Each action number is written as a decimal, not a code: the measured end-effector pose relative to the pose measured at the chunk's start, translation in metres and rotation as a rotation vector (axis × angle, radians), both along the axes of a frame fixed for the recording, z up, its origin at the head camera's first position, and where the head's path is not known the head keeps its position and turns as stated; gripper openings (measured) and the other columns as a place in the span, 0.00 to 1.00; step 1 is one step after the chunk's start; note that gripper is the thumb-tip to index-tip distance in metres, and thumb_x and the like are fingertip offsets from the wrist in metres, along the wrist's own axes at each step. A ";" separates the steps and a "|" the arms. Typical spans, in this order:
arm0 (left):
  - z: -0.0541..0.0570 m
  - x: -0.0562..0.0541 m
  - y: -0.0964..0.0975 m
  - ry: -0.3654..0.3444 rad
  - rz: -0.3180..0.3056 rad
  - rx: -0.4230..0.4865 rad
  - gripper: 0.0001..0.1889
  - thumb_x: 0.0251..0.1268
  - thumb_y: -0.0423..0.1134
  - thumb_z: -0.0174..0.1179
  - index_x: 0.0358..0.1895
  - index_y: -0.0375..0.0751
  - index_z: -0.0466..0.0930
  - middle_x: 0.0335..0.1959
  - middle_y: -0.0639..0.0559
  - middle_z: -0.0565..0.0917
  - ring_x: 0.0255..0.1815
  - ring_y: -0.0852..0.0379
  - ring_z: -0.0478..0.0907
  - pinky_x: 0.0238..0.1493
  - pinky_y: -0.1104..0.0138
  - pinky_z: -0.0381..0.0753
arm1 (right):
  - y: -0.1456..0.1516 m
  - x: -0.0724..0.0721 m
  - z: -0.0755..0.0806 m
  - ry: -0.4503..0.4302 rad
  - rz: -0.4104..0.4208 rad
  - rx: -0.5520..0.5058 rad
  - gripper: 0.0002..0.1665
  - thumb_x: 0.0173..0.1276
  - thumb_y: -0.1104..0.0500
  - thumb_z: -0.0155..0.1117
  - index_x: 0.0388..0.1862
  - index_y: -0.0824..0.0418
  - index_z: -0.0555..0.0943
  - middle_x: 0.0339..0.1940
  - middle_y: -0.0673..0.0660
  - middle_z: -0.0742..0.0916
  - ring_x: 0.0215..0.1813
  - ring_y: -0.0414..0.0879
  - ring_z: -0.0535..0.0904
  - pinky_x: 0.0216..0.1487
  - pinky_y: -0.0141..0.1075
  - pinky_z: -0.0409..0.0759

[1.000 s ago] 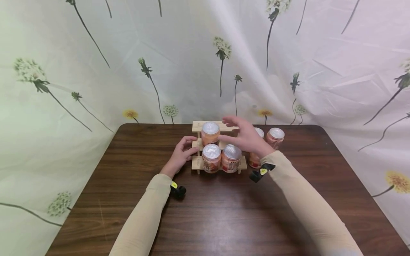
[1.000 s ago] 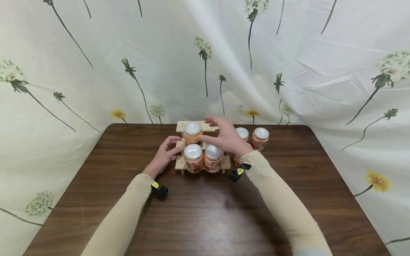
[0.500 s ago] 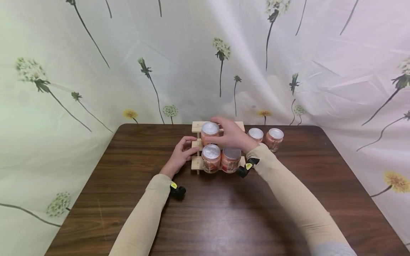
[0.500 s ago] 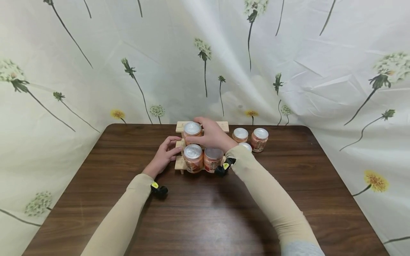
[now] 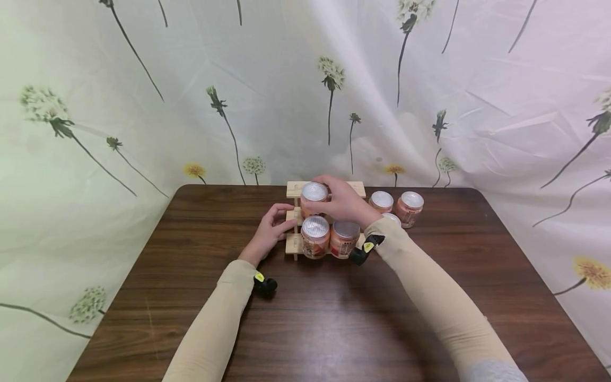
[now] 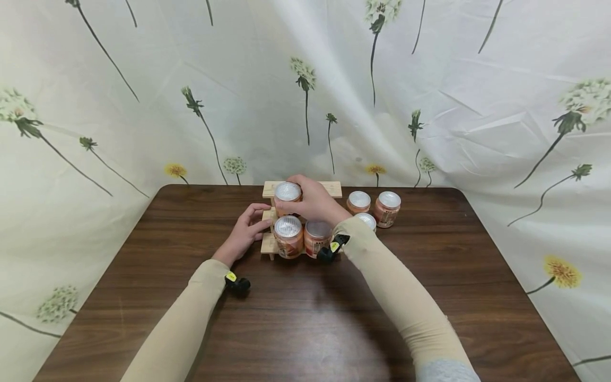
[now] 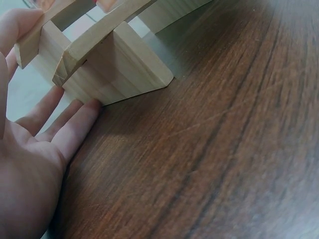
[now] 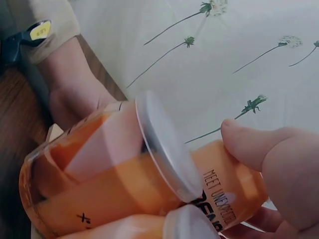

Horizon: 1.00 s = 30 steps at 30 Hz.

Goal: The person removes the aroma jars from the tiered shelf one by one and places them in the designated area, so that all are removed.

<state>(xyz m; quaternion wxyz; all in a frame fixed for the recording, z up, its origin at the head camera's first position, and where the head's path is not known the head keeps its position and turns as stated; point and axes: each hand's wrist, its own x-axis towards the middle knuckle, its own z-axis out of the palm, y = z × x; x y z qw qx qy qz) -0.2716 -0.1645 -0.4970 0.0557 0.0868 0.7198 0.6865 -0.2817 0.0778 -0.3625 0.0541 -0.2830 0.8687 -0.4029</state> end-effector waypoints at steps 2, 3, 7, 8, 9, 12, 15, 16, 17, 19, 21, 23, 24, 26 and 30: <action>0.000 0.000 0.000 0.001 0.001 0.000 0.21 0.78 0.39 0.63 0.69 0.46 0.71 0.64 0.41 0.73 0.55 0.53 0.80 0.46 0.63 0.88 | 0.000 0.001 -0.001 -0.009 -0.012 -0.015 0.39 0.71 0.48 0.75 0.73 0.63 0.71 0.58 0.59 0.83 0.53 0.51 0.83 0.52 0.46 0.83; -0.001 0.000 0.000 0.001 0.000 -0.001 0.21 0.78 0.39 0.63 0.69 0.46 0.71 0.64 0.41 0.73 0.55 0.53 0.80 0.46 0.63 0.87 | 0.000 0.001 -0.002 -0.011 -0.016 -0.023 0.39 0.71 0.48 0.75 0.73 0.63 0.72 0.58 0.59 0.83 0.53 0.51 0.83 0.52 0.46 0.83; 0.000 0.001 0.001 0.001 0.000 -0.006 0.22 0.79 0.39 0.63 0.70 0.45 0.71 0.65 0.41 0.73 0.53 0.54 0.80 0.44 0.66 0.86 | 0.000 0.003 -0.002 -0.025 -0.040 -0.060 0.37 0.69 0.50 0.77 0.70 0.63 0.74 0.56 0.58 0.84 0.52 0.51 0.83 0.51 0.45 0.84; 0.000 0.001 0.001 0.002 0.000 -0.008 0.22 0.79 0.39 0.63 0.70 0.45 0.71 0.65 0.41 0.73 0.53 0.55 0.80 0.43 0.67 0.86 | 0.000 0.004 -0.002 -0.032 -0.044 -0.071 0.36 0.68 0.50 0.77 0.69 0.62 0.74 0.56 0.58 0.84 0.52 0.51 0.83 0.50 0.45 0.84; 0.001 0.000 0.001 0.002 -0.001 -0.008 0.22 0.78 0.39 0.63 0.70 0.45 0.71 0.65 0.40 0.73 0.53 0.55 0.80 0.43 0.68 0.85 | 0.000 0.005 -0.002 -0.037 -0.048 -0.082 0.36 0.68 0.50 0.78 0.69 0.62 0.75 0.56 0.58 0.84 0.52 0.51 0.83 0.50 0.45 0.84; 0.001 -0.001 0.001 0.005 0.004 -0.006 0.22 0.78 0.39 0.63 0.70 0.44 0.71 0.64 0.41 0.73 0.52 0.56 0.80 0.41 0.69 0.84 | 0.002 0.007 -0.002 -0.048 -0.062 -0.115 0.35 0.66 0.49 0.79 0.67 0.60 0.76 0.55 0.57 0.84 0.52 0.50 0.83 0.50 0.45 0.84; 0.000 -0.001 0.001 0.008 0.006 -0.003 0.22 0.78 0.38 0.64 0.69 0.44 0.71 0.63 0.41 0.73 0.50 0.56 0.80 0.39 0.69 0.84 | 0.004 0.007 -0.001 -0.050 -0.071 -0.163 0.34 0.65 0.49 0.80 0.64 0.59 0.77 0.54 0.56 0.84 0.52 0.50 0.83 0.51 0.47 0.84; 0.000 -0.001 0.001 0.008 0.007 -0.005 0.22 0.78 0.38 0.64 0.69 0.44 0.72 0.63 0.41 0.73 0.50 0.56 0.80 0.39 0.69 0.83 | 0.004 0.007 -0.001 -0.052 -0.075 -0.181 0.33 0.65 0.49 0.80 0.64 0.59 0.78 0.54 0.56 0.84 0.53 0.50 0.83 0.52 0.47 0.83; 0.000 -0.001 0.001 0.008 0.008 -0.009 0.22 0.77 0.38 0.64 0.69 0.44 0.72 0.62 0.41 0.73 0.49 0.56 0.80 0.38 0.69 0.83 | 0.005 0.007 -0.001 -0.053 -0.079 -0.200 0.33 0.65 0.50 0.81 0.63 0.59 0.78 0.54 0.55 0.84 0.53 0.50 0.83 0.52 0.47 0.83; 0.000 -0.001 0.001 0.008 0.011 -0.013 0.22 0.77 0.38 0.64 0.69 0.44 0.72 0.62 0.41 0.73 0.49 0.56 0.80 0.37 0.70 0.82 | 0.006 0.007 -0.001 -0.059 -0.086 -0.233 0.32 0.64 0.51 0.81 0.62 0.59 0.78 0.54 0.56 0.84 0.54 0.50 0.83 0.53 0.48 0.83; 0.000 -0.001 0.000 0.006 0.016 -0.017 0.21 0.77 0.37 0.64 0.68 0.45 0.72 0.62 0.41 0.74 0.49 0.55 0.80 0.37 0.70 0.82 | 0.007 0.007 0.000 -0.061 -0.095 -0.261 0.32 0.63 0.52 0.82 0.62 0.59 0.78 0.54 0.56 0.85 0.54 0.51 0.84 0.53 0.48 0.83; 0.000 -0.001 0.000 0.002 0.020 -0.020 0.21 0.77 0.38 0.64 0.68 0.46 0.72 0.63 0.41 0.74 0.50 0.55 0.80 0.38 0.69 0.82 | 0.009 0.007 0.000 -0.057 -0.107 -0.279 0.33 0.63 0.52 0.83 0.62 0.59 0.79 0.53 0.56 0.85 0.54 0.51 0.84 0.53 0.47 0.83; 0.000 -0.001 0.000 0.001 0.021 -0.020 0.21 0.77 0.38 0.64 0.68 0.46 0.72 0.63 0.41 0.74 0.50 0.55 0.80 0.38 0.69 0.83 | 0.010 0.007 0.000 -0.052 -0.112 -0.290 0.32 0.62 0.52 0.83 0.62 0.59 0.79 0.53 0.56 0.85 0.53 0.51 0.84 0.53 0.46 0.83; 0.000 -0.001 0.000 0.001 0.022 -0.022 0.21 0.77 0.38 0.65 0.68 0.47 0.72 0.63 0.41 0.74 0.51 0.55 0.80 0.39 0.69 0.83 | 0.012 0.007 0.001 -0.043 -0.123 -0.314 0.33 0.62 0.52 0.83 0.62 0.59 0.80 0.53 0.57 0.86 0.52 0.51 0.84 0.52 0.46 0.83; 0.000 -0.001 0.000 0.005 0.020 -0.022 0.21 0.77 0.39 0.65 0.68 0.46 0.72 0.63 0.41 0.74 0.51 0.55 0.80 0.40 0.68 0.84 | 0.017 0.007 0.004 -0.023 -0.153 -0.356 0.34 0.61 0.53 0.84 0.62 0.60 0.80 0.52 0.57 0.86 0.51 0.51 0.83 0.51 0.44 0.82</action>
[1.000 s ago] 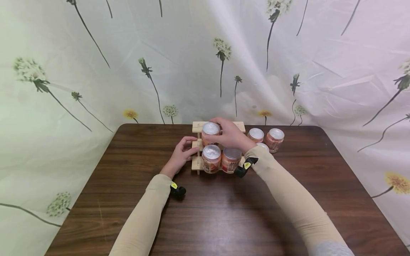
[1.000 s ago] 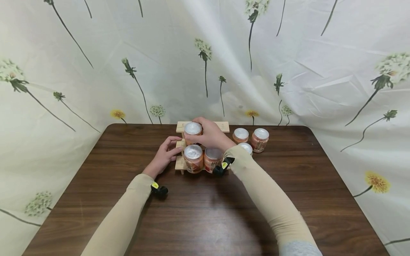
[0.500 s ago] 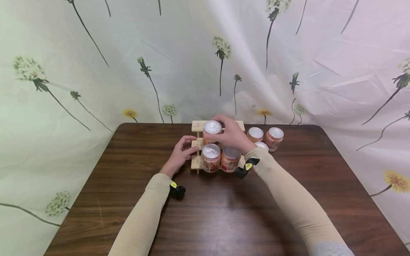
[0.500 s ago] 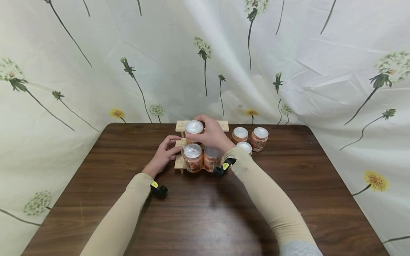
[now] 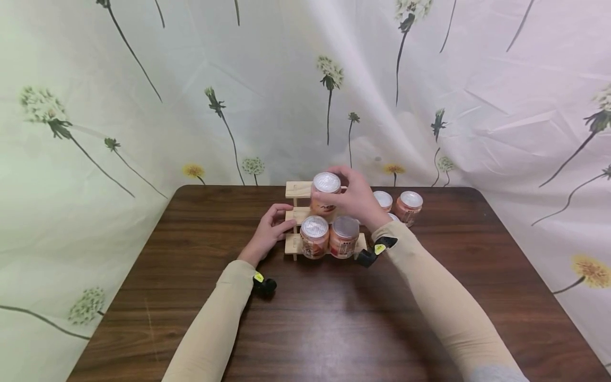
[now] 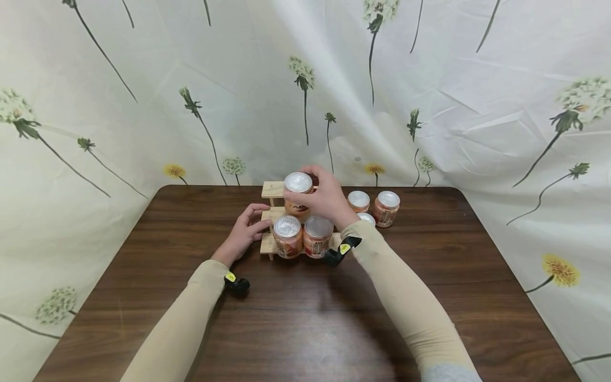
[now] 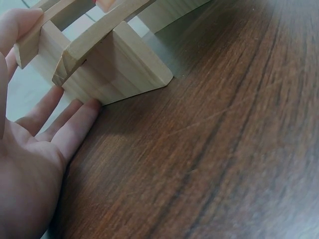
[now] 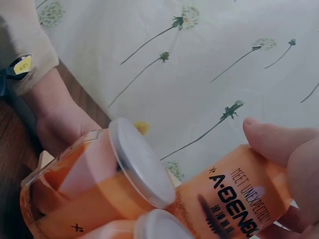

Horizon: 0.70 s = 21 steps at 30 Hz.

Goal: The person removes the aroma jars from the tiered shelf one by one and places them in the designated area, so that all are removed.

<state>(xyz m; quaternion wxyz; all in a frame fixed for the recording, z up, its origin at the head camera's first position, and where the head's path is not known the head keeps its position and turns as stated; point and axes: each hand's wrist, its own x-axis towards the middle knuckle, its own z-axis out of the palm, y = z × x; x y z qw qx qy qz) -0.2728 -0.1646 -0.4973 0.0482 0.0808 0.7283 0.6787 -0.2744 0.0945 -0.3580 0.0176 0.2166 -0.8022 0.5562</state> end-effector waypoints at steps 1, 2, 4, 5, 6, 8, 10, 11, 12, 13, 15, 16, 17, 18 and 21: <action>0.000 0.000 0.000 0.001 0.000 0.000 0.21 0.77 0.39 0.65 0.68 0.46 0.72 0.63 0.41 0.74 0.51 0.55 0.80 0.40 0.68 0.84 | 0.001 0.001 0.001 0.001 -0.009 -0.009 0.34 0.61 0.53 0.84 0.62 0.60 0.80 0.53 0.57 0.86 0.51 0.51 0.82 0.51 0.44 0.82; 0.000 0.000 0.000 0.000 0.000 0.004 0.21 0.77 0.39 0.65 0.68 0.46 0.72 0.63 0.41 0.74 0.51 0.54 0.80 0.40 0.68 0.84 | 0.003 0.001 0.002 0.002 -0.016 -0.019 0.34 0.61 0.53 0.84 0.62 0.60 0.80 0.53 0.57 0.86 0.51 0.51 0.82 0.51 0.43 0.81; 0.000 0.000 0.000 -0.003 0.000 0.007 0.21 0.77 0.39 0.65 0.68 0.46 0.72 0.62 0.41 0.74 0.51 0.54 0.80 0.40 0.68 0.85 | 0.005 0.002 0.003 0.001 -0.028 -0.036 0.34 0.61 0.54 0.83 0.62 0.60 0.80 0.53 0.57 0.85 0.51 0.51 0.81 0.51 0.42 0.80; -0.001 0.000 0.000 -0.005 0.001 0.010 0.21 0.77 0.39 0.65 0.68 0.46 0.72 0.62 0.41 0.74 0.52 0.54 0.80 0.40 0.68 0.85 | 0.007 0.003 0.004 0.000 -0.035 -0.044 0.34 0.61 0.54 0.83 0.62 0.60 0.80 0.53 0.57 0.85 0.51 0.52 0.80 0.51 0.42 0.79; -0.001 0.000 0.000 -0.006 0.000 0.015 0.21 0.77 0.39 0.65 0.67 0.46 0.72 0.62 0.41 0.74 0.52 0.54 0.80 0.40 0.68 0.85 | 0.008 0.004 0.005 0.002 -0.041 -0.050 0.33 0.61 0.54 0.83 0.62 0.60 0.80 0.53 0.57 0.85 0.51 0.52 0.80 0.50 0.42 0.79; -0.001 0.000 0.000 -0.006 -0.001 0.016 0.21 0.77 0.39 0.65 0.67 0.47 0.73 0.63 0.41 0.74 0.53 0.53 0.80 0.40 0.68 0.85 | 0.012 0.004 0.007 0.008 -0.055 -0.055 0.33 0.60 0.53 0.83 0.61 0.59 0.80 0.52 0.57 0.85 0.50 0.52 0.79 0.49 0.42 0.78; -0.001 0.000 0.000 -0.004 -0.002 0.016 0.21 0.77 0.39 0.65 0.67 0.48 0.73 0.63 0.41 0.74 0.53 0.52 0.80 0.41 0.67 0.85 | 0.015 0.004 0.009 0.006 -0.075 -0.060 0.33 0.60 0.52 0.83 0.61 0.58 0.80 0.52 0.57 0.85 0.50 0.52 0.79 0.49 0.41 0.78; -0.001 0.000 0.001 -0.004 -0.004 0.018 0.21 0.77 0.39 0.65 0.67 0.48 0.73 0.63 0.42 0.74 0.53 0.52 0.80 0.41 0.67 0.85 | 0.017 0.004 0.010 0.007 -0.083 -0.061 0.33 0.61 0.52 0.83 0.61 0.58 0.80 0.53 0.57 0.84 0.50 0.52 0.79 0.49 0.41 0.78; -0.001 0.000 0.001 -0.002 -0.005 0.015 0.20 0.77 0.39 0.65 0.67 0.48 0.73 0.63 0.42 0.74 0.53 0.53 0.80 0.40 0.68 0.85 | 0.020 0.005 0.011 0.004 -0.091 -0.067 0.32 0.61 0.52 0.83 0.61 0.57 0.80 0.53 0.57 0.84 0.51 0.52 0.79 0.49 0.42 0.78; -0.001 0.000 0.001 -0.001 -0.005 0.013 0.20 0.77 0.40 0.65 0.67 0.48 0.73 0.63 0.42 0.74 0.53 0.53 0.80 0.40 0.68 0.85 | 0.022 0.005 0.011 0.000 -0.100 -0.075 0.32 0.61 0.52 0.83 0.61 0.57 0.80 0.53 0.57 0.83 0.51 0.52 0.79 0.49 0.41 0.78; -0.002 -0.001 0.001 0.001 -0.007 0.020 0.21 0.77 0.39 0.65 0.67 0.48 0.73 0.63 0.42 0.75 0.53 0.54 0.80 0.40 0.68 0.85 | 0.026 0.005 0.013 -0.009 -0.116 -0.091 0.32 0.61 0.52 0.83 0.61 0.56 0.80 0.53 0.57 0.83 0.51 0.52 0.79 0.47 0.41 0.79; -0.002 -0.001 0.002 0.002 -0.009 0.026 0.21 0.77 0.39 0.65 0.67 0.47 0.73 0.63 0.42 0.75 0.52 0.54 0.80 0.40 0.67 0.85 | 0.029 0.006 0.013 -0.010 -0.124 -0.099 0.32 0.61 0.52 0.83 0.61 0.56 0.81 0.53 0.57 0.83 0.51 0.53 0.79 0.46 0.42 0.80; -0.002 -0.001 0.002 0.004 -0.010 0.031 0.21 0.77 0.38 0.65 0.67 0.46 0.72 0.63 0.41 0.75 0.52 0.54 0.80 0.41 0.67 0.86 | 0.031 0.006 0.014 -0.007 -0.130 -0.108 0.32 0.61 0.52 0.83 0.61 0.56 0.81 0.53 0.57 0.82 0.50 0.53 0.79 0.46 0.42 0.80; -0.002 -0.001 0.002 0.006 -0.011 0.035 0.21 0.77 0.38 0.65 0.68 0.45 0.72 0.63 0.41 0.75 0.52 0.55 0.80 0.41 0.66 0.86 | 0.033 0.007 0.014 -0.004 -0.136 -0.116 0.31 0.60 0.52 0.84 0.60 0.56 0.81 0.53 0.57 0.82 0.50 0.53 0.79 0.45 0.42 0.81; -0.001 -0.001 0.002 0.009 -0.018 0.048 0.22 0.77 0.36 0.64 0.69 0.42 0.71 0.64 0.39 0.74 0.52 0.55 0.81 0.44 0.64 0.87 | 0.039 0.007 0.015 0.011 -0.149 -0.139 0.31 0.60 0.52 0.84 0.59 0.56 0.82 0.52 0.56 0.83 0.50 0.52 0.79 0.46 0.42 0.80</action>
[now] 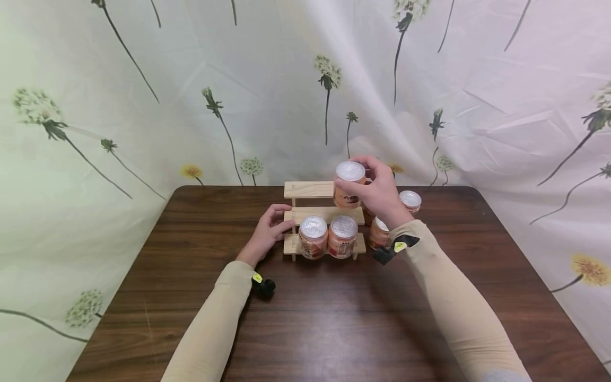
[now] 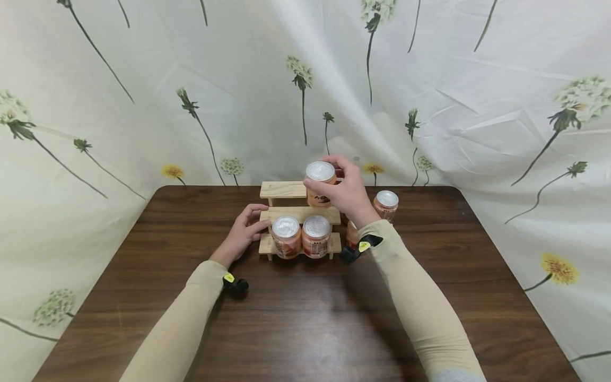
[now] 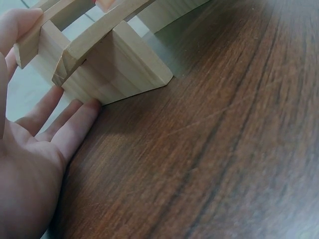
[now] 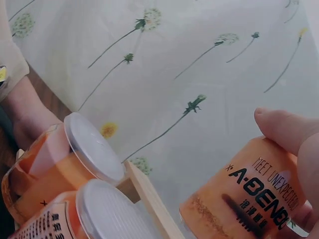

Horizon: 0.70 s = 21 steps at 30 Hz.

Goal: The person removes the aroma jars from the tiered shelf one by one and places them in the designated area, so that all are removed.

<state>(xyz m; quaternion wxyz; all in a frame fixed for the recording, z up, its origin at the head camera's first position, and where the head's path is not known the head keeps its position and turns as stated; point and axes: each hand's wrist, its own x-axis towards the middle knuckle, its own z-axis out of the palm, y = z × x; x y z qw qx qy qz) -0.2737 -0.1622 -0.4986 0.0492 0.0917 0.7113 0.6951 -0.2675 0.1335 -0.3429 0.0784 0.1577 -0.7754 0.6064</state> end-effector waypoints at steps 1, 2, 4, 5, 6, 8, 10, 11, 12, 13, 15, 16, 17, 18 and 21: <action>0.000 0.000 0.000 0.000 -0.001 -0.002 0.23 0.77 0.36 0.64 0.69 0.42 0.71 0.65 0.39 0.74 0.52 0.55 0.81 0.44 0.64 0.87 | 0.002 0.000 0.000 0.006 -0.003 -0.006 0.31 0.59 0.52 0.84 0.59 0.56 0.82 0.52 0.56 0.83 0.50 0.52 0.79 0.47 0.42 0.80; 0.001 0.000 0.000 -0.001 -0.001 -0.004 0.23 0.77 0.36 0.64 0.70 0.42 0.71 0.65 0.39 0.74 0.52 0.56 0.81 0.44 0.64 0.87 | 0.004 0.000 0.000 0.013 -0.006 -0.009 0.30 0.59 0.53 0.84 0.58 0.56 0.82 0.51 0.56 0.83 0.50 0.52 0.78 0.48 0.42 0.79; 0.001 0.000 -0.001 -0.003 -0.002 -0.008 0.23 0.77 0.36 0.64 0.70 0.42 0.71 0.65 0.38 0.73 0.53 0.56 0.81 0.44 0.64 0.87 | 0.007 0.001 0.000 0.023 -0.016 -0.012 0.29 0.59 0.54 0.84 0.57 0.57 0.82 0.50 0.55 0.84 0.50 0.51 0.78 0.48 0.42 0.79; 0.001 0.000 -0.001 -0.004 -0.001 -0.012 0.23 0.77 0.36 0.64 0.70 0.42 0.71 0.65 0.38 0.73 0.52 0.56 0.81 0.44 0.65 0.87 | 0.009 0.001 0.000 0.026 -0.020 -0.013 0.29 0.59 0.54 0.84 0.57 0.57 0.82 0.49 0.54 0.84 0.50 0.51 0.79 0.48 0.41 0.79; 0.002 0.001 -0.001 -0.003 0.001 -0.016 0.23 0.77 0.36 0.64 0.70 0.42 0.71 0.65 0.38 0.73 0.52 0.55 0.81 0.44 0.65 0.86 | 0.010 0.002 0.000 0.027 -0.026 -0.012 0.28 0.59 0.55 0.84 0.57 0.57 0.82 0.49 0.54 0.84 0.49 0.50 0.79 0.48 0.40 0.79; 0.003 0.001 0.000 0.000 0.002 -0.023 0.23 0.78 0.37 0.64 0.70 0.42 0.71 0.65 0.38 0.73 0.52 0.56 0.81 0.43 0.66 0.86 | 0.014 0.004 0.001 0.025 -0.038 -0.016 0.28 0.59 0.56 0.84 0.56 0.57 0.83 0.48 0.53 0.85 0.48 0.50 0.80 0.47 0.39 0.79; 0.003 0.001 0.001 0.003 0.004 -0.025 0.22 0.78 0.37 0.63 0.70 0.42 0.71 0.64 0.39 0.74 0.52 0.55 0.81 0.43 0.66 0.86 | 0.019 0.006 0.001 0.021 -0.043 -0.018 0.27 0.60 0.56 0.84 0.56 0.57 0.83 0.48 0.53 0.85 0.48 0.49 0.80 0.47 0.39 0.79; 0.003 0.001 0.001 0.003 0.005 -0.026 0.22 0.78 0.37 0.64 0.69 0.42 0.71 0.64 0.39 0.74 0.52 0.56 0.81 0.43 0.66 0.86 | 0.021 0.007 0.001 0.018 -0.043 -0.018 0.27 0.60 0.56 0.83 0.56 0.57 0.82 0.48 0.53 0.85 0.48 0.49 0.80 0.47 0.39 0.79; 0.003 0.001 0.001 0.003 0.005 -0.026 0.22 0.78 0.37 0.63 0.69 0.42 0.71 0.64 0.39 0.74 0.52 0.56 0.81 0.43 0.66 0.86 | 0.024 0.008 0.001 0.016 -0.046 -0.017 0.27 0.60 0.56 0.83 0.56 0.57 0.82 0.48 0.53 0.85 0.49 0.49 0.80 0.47 0.38 0.80; 0.003 0.001 0.001 0.000 0.005 -0.021 0.22 0.78 0.36 0.63 0.69 0.42 0.71 0.64 0.39 0.74 0.52 0.55 0.81 0.43 0.66 0.86 | 0.026 0.009 0.001 0.014 -0.046 -0.013 0.27 0.60 0.56 0.83 0.57 0.57 0.82 0.48 0.53 0.85 0.49 0.49 0.80 0.47 0.38 0.80; 0.003 0.001 0.001 -0.005 0.007 -0.016 0.22 0.77 0.36 0.64 0.69 0.43 0.71 0.65 0.39 0.74 0.52 0.55 0.81 0.43 0.65 0.86 | 0.031 0.010 0.000 0.013 -0.049 -0.007 0.28 0.61 0.56 0.83 0.58 0.57 0.82 0.48 0.52 0.85 0.49 0.49 0.81 0.47 0.38 0.80; 0.003 0.002 0.001 -0.007 0.007 -0.015 0.22 0.77 0.36 0.64 0.69 0.43 0.71 0.65 0.39 0.74 0.53 0.55 0.81 0.43 0.65 0.87 | 0.034 0.011 -0.001 0.014 -0.051 -0.009 0.28 0.61 0.56 0.83 0.58 0.58 0.82 0.48 0.53 0.85 0.49 0.49 0.81 0.47 0.38 0.81; 0.003 0.002 0.001 -0.009 0.006 -0.012 0.22 0.77 0.36 0.64 0.69 0.43 0.71 0.65 0.39 0.74 0.53 0.55 0.81 0.44 0.64 0.87 | 0.036 0.012 -0.001 0.016 -0.054 -0.016 0.28 0.61 0.56 0.83 0.58 0.58 0.82 0.49 0.53 0.85 0.50 0.49 0.81 0.47 0.37 0.81; 0.003 0.002 0.001 -0.010 0.005 -0.011 0.22 0.77 0.36 0.63 0.69 0.43 0.71 0.65 0.39 0.74 0.53 0.55 0.81 0.44 0.64 0.87 | 0.039 0.013 -0.002 0.018 -0.058 -0.024 0.28 0.61 0.56 0.83 0.58 0.59 0.82 0.49 0.53 0.86 0.50 0.49 0.81 0.48 0.37 0.81; 0.004 0.003 0.001 -0.011 0.007 -0.014 0.22 0.78 0.37 0.63 0.69 0.43 0.71 0.64 0.39 0.74 0.53 0.55 0.80 0.44 0.65 0.87 | 0.048 0.015 -0.003 0.019 -0.063 -0.062 0.27 0.62 0.58 0.83 0.57 0.59 0.82 0.51 0.53 0.86 0.50 0.48 0.82 0.48 0.36 0.81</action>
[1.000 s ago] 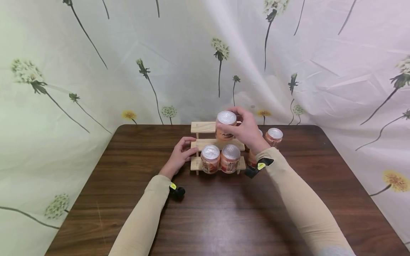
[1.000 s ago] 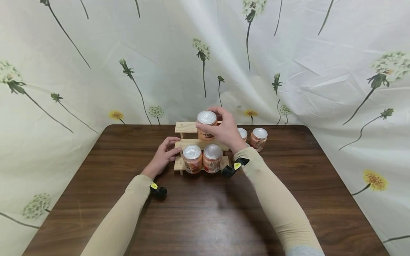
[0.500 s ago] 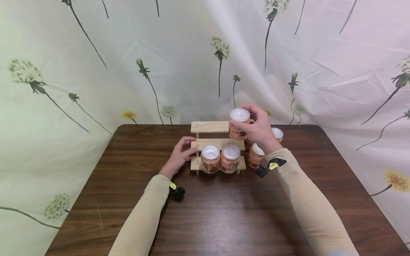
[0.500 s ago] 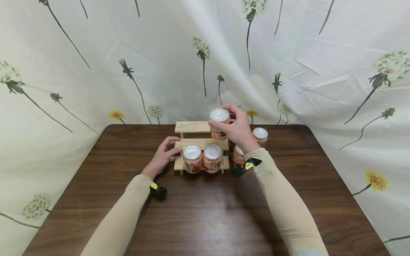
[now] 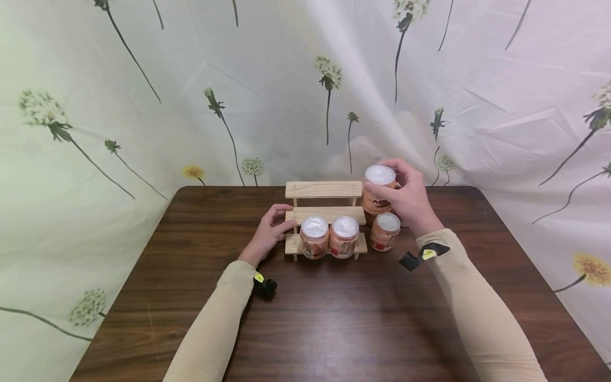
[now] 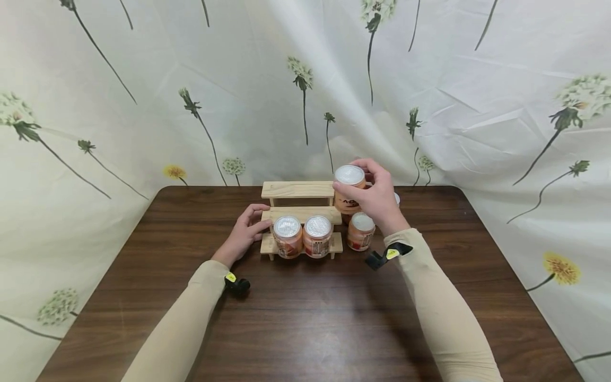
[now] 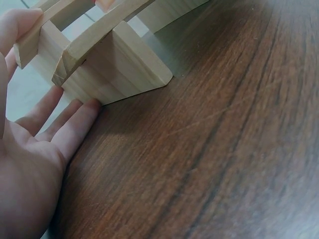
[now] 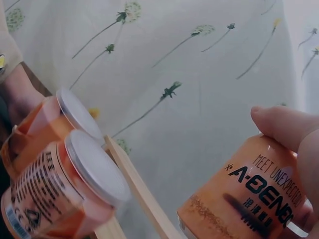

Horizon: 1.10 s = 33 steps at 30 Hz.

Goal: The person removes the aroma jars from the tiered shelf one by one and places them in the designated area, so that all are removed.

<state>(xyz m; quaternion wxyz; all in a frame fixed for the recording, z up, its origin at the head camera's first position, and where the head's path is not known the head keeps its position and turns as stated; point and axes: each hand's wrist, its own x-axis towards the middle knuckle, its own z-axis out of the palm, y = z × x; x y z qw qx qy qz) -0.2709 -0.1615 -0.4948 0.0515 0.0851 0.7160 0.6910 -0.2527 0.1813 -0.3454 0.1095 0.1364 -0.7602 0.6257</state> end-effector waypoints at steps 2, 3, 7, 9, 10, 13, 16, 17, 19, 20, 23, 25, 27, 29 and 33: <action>0.000 0.000 0.000 -0.001 0.001 -0.001 0.22 0.78 0.37 0.63 0.70 0.42 0.71 0.64 0.39 0.74 0.53 0.55 0.80 0.44 0.65 0.87 | 0.006 0.001 -0.001 0.000 -0.004 -0.018 0.26 0.62 0.58 0.82 0.56 0.59 0.83 0.52 0.53 0.86 0.50 0.48 0.82 0.48 0.36 0.82; 0.000 0.000 0.000 -0.002 0.003 -0.004 0.22 0.78 0.37 0.63 0.70 0.42 0.70 0.64 0.39 0.73 0.53 0.55 0.80 0.44 0.65 0.87 | 0.009 0.001 -0.001 -0.001 -0.007 -0.026 0.25 0.62 0.59 0.82 0.56 0.59 0.83 0.51 0.53 0.86 0.50 0.48 0.82 0.47 0.36 0.82; 0.000 -0.001 0.000 -0.007 0.007 -0.008 0.22 0.78 0.36 0.63 0.70 0.42 0.70 0.65 0.39 0.73 0.53 0.55 0.80 0.44 0.65 0.87 | 0.019 0.002 -0.004 0.011 -0.022 -0.058 0.24 0.62 0.61 0.82 0.55 0.60 0.83 0.49 0.53 0.87 0.48 0.46 0.83 0.46 0.34 0.82; 0.001 -0.001 0.000 -0.009 0.007 -0.015 0.22 0.78 0.37 0.63 0.70 0.43 0.70 0.65 0.40 0.73 0.54 0.54 0.80 0.44 0.65 0.86 | 0.023 0.002 -0.005 0.019 -0.021 -0.091 0.23 0.61 0.64 0.82 0.54 0.61 0.84 0.49 0.53 0.87 0.47 0.45 0.83 0.46 0.32 0.82; 0.001 0.000 0.000 -0.009 0.007 -0.017 0.23 0.78 0.37 0.63 0.70 0.43 0.70 0.65 0.40 0.73 0.53 0.54 0.80 0.44 0.65 0.86 | 0.025 0.003 -0.005 0.022 -0.017 -0.110 0.23 0.60 0.65 0.82 0.53 0.62 0.84 0.49 0.53 0.87 0.46 0.45 0.83 0.45 0.32 0.82; 0.001 0.000 -0.001 -0.015 0.004 -0.018 0.23 0.78 0.37 0.63 0.71 0.43 0.70 0.66 0.41 0.73 0.53 0.56 0.79 0.44 0.66 0.86 | 0.031 0.004 -0.006 0.029 -0.006 -0.151 0.24 0.59 0.67 0.82 0.53 0.64 0.83 0.48 0.53 0.87 0.45 0.44 0.83 0.45 0.31 0.82; 0.001 0.000 -0.001 -0.014 -0.001 -0.004 0.24 0.78 0.36 0.63 0.72 0.42 0.69 0.66 0.40 0.73 0.52 0.56 0.79 0.43 0.66 0.86 | 0.039 0.006 -0.008 0.037 -0.014 -0.161 0.24 0.58 0.69 0.82 0.52 0.66 0.83 0.47 0.52 0.87 0.44 0.43 0.83 0.44 0.31 0.81; 0.002 0.001 -0.001 -0.014 -0.003 0.001 0.24 0.78 0.36 0.63 0.72 0.42 0.69 0.67 0.40 0.72 0.52 0.57 0.79 0.43 0.66 0.86 | 0.041 0.007 -0.009 0.041 -0.025 -0.152 0.23 0.58 0.69 0.82 0.52 0.66 0.83 0.47 0.52 0.87 0.43 0.43 0.83 0.44 0.31 0.81; 0.002 0.001 -0.001 -0.010 -0.006 -0.004 0.24 0.78 0.36 0.63 0.72 0.42 0.69 0.67 0.39 0.72 0.52 0.57 0.80 0.43 0.66 0.86 | 0.047 0.009 -0.011 0.054 -0.045 -0.129 0.23 0.58 0.69 0.82 0.52 0.67 0.84 0.47 0.52 0.87 0.43 0.43 0.83 0.44 0.31 0.80; 0.003 0.002 -0.001 -0.007 -0.004 -0.007 0.24 0.78 0.36 0.63 0.72 0.42 0.69 0.67 0.38 0.72 0.52 0.56 0.80 0.43 0.67 0.86 | 0.050 0.009 -0.012 0.059 -0.056 -0.116 0.23 0.58 0.68 0.82 0.52 0.67 0.84 0.47 0.52 0.87 0.43 0.43 0.82 0.44 0.30 0.80; 0.003 0.002 0.000 -0.005 0.002 -0.021 0.23 0.78 0.37 0.63 0.71 0.42 0.70 0.66 0.38 0.72 0.53 0.56 0.80 0.44 0.66 0.86 | 0.058 0.011 -0.015 0.077 -0.081 -0.077 0.24 0.58 0.68 0.82 0.53 0.67 0.84 0.48 0.51 0.86 0.43 0.42 0.82 0.44 0.30 0.79; 0.002 0.001 0.000 -0.002 0.006 -0.026 0.22 0.78 0.38 0.63 0.70 0.43 0.71 0.66 0.38 0.73 0.54 0.54 0.80 0.44 0.65 0.86 | 0.063 0.011 -0.017 0.077 -0.087 -0.078 0.24 0.58 0.69 0.82 0.53 0.67 0.84 0.48 0.51 0.87 0.43 0.42 0.82 0.44 0.30 0.79; 0.001 0.001 0.000 0.001 0.006 -0.029 0.22 0.78 0.38 0.63 0.70 0.43 0.71 0.66 0.38 0.73 0.54 0.53 0.80 0.45 0.64 0.87 | 0.068 0.012 -0.019 0.073 -0.106 -0.074 0.25 0.57 0.69 0.83 0.53 0.67 0.85 0.47 0.50 0.87 0.42 0.41 0.82 0.43 0.29 0.79; 0.001 0.000 0.000 0.004 0.004 -0.030 0.22 0.78 0.37 0.63 0.70 0.43 0.71 0.66 0.38 0.73 0.55 0.52 0.79 0.45 0.63 0.87 | 0.073 0.013 -0.022 0.064 -0.129 -0.064 0.26 0.57 0.69 0.83 0.54 0.67 0.85 0.47 0.49 0.87 0.42 0.41 0.82 0.43 0.28 0.78; 0.000 0.000 0.000 0.004 -0.002 -0.026 0.22 0.79 0.37 0.63 0.70 0.43 0.71 0.67 0.38 0.73 0.56 0.52 0.79 0.47 0.62 0.87 | 0.082 0.016 -0.026 0.041 -0.199 0.013 0.27 0.58 0.67 0.83 0.56 0.66 0.84 0.46 0.44 0.87 0.41 0.38 0.82 0.42 0.27 0.78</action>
